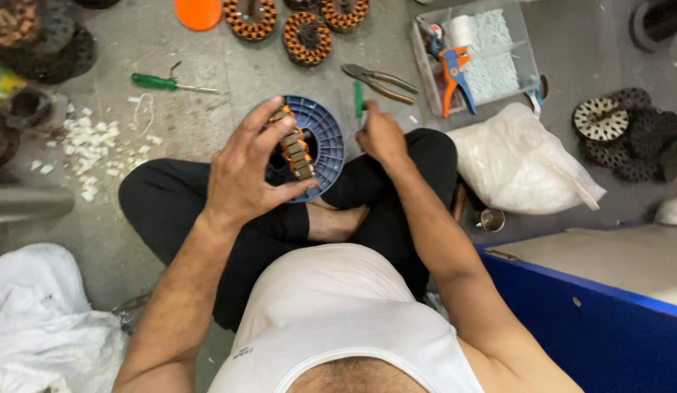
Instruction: The person sits on the floor and inserts small white plastic spacers into the slots of a motor stator. They use a green-handled screwdriver to push the spacers into place between the copper windings. The person repeats this process for multiple slots around the stator.
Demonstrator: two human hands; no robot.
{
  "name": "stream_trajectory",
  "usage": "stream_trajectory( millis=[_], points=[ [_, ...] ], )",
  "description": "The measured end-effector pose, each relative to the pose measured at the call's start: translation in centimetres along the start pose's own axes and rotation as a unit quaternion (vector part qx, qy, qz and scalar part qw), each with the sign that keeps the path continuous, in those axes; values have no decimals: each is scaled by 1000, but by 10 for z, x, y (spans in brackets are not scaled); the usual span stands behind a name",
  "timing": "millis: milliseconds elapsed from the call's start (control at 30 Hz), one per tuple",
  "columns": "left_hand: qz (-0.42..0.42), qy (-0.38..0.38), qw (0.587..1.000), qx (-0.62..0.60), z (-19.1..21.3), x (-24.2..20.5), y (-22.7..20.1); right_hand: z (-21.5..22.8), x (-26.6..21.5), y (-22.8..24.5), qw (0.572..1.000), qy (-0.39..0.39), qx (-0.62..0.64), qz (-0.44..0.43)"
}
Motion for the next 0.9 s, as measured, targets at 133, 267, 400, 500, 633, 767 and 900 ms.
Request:
stream_trajectory(
  millis=[133, 267, 400, 500, 633, 767, 900],
  points=[
    [24, 1, 996, -90, -2, 8, 4, -42, 24, -31, 994, 39, -98, -36],
    [78, 32, 989, -123, -9, 14, 11, -22, 16, -24, 998, 2, -61, -20],
    [70, 71, 992, -78, -17, 17, 7, 70, -32, -33, 970, -216, 85, 77],
    [71, 84, 991, -71, -19, 17, 8, 159, -79, -84, 917, -388, 55, 82],
    [76, 103, 990, -50, -15, 12, 12, 248, -106, -166, 896, -435, -83, 8],
    [98, 88, 989, -66, -4, 4, 20, 260, -109, -235, 927, -328, -157, -95],
    [154, 82, 977, -120, 4, -12, 37, 224, -101, -274, 955, -232, -117, -147]
  ],
)
Point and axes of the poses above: each hand's wrist, its own x-axis towards the middle knuckle, its own z-axis out of the back of the hand, y = z × x, the point moved 10 cm from there along x, towards the middle knuckle, and after that the axes turned 6 degrees about x, right-handed, at the moved point
